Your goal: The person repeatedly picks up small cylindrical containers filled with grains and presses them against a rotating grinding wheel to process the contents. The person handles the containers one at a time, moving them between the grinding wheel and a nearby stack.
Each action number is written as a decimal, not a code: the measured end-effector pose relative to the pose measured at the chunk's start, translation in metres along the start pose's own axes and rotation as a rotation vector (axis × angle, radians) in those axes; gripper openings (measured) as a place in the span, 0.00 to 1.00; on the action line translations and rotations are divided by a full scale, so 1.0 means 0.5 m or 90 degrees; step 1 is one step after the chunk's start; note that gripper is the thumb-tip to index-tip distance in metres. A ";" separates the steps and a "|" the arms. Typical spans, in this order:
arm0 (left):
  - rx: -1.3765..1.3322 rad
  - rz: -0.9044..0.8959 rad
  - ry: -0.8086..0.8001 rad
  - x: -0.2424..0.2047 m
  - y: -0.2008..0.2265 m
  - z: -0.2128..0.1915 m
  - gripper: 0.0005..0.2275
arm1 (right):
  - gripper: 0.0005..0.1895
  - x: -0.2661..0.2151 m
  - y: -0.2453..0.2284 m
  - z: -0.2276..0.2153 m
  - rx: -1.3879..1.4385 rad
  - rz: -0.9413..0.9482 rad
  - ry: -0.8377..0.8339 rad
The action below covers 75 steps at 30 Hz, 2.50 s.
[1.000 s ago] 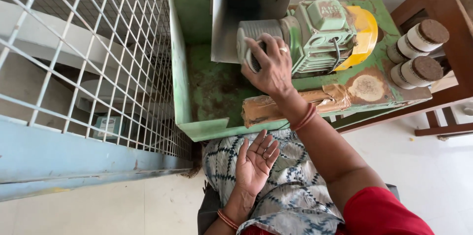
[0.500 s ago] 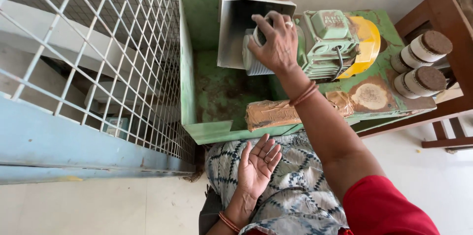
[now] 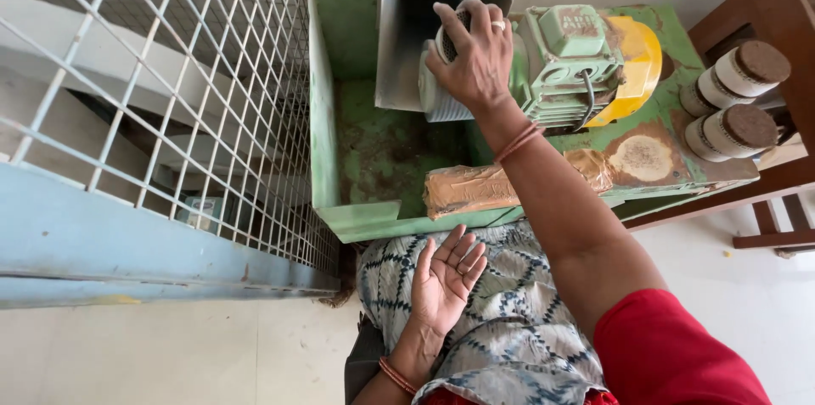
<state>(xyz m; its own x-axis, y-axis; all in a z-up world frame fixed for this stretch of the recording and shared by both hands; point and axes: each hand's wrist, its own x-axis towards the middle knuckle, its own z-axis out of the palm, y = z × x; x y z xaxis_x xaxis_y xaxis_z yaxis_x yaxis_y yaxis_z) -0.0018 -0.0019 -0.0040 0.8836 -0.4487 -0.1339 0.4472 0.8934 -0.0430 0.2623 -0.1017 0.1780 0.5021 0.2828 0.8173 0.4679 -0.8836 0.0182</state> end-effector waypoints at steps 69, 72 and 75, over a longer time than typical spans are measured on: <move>0.044 0.002 -0.050 0.004 -0.024 -0.081 0.29 | 0.34 -0.392 -0.171 -0.305 0.564 0.191 -0.347; 0.098 -0.092 -0.082 -0.013 -0.026 -0.012 0.35 | 0.41 -0.415 -0.157 -0.326 0.346 0.011 -0.402; -0.010 -0.107 -0.192 -0.031 -0.047 0.023 0.40 | 0.42 -0.432 -0.107 -0.369 0.380 0.135 -0.422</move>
<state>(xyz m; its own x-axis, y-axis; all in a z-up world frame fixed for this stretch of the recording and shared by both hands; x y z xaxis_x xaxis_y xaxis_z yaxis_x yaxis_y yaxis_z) -0.0242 -0.0163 0.0102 0.7997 -0.5741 0.1755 0.5903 0.8052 -0.0558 -0.0053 -0.1843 0.1068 0.8488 0.4554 0.2687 0.5237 -0.6542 -0.5456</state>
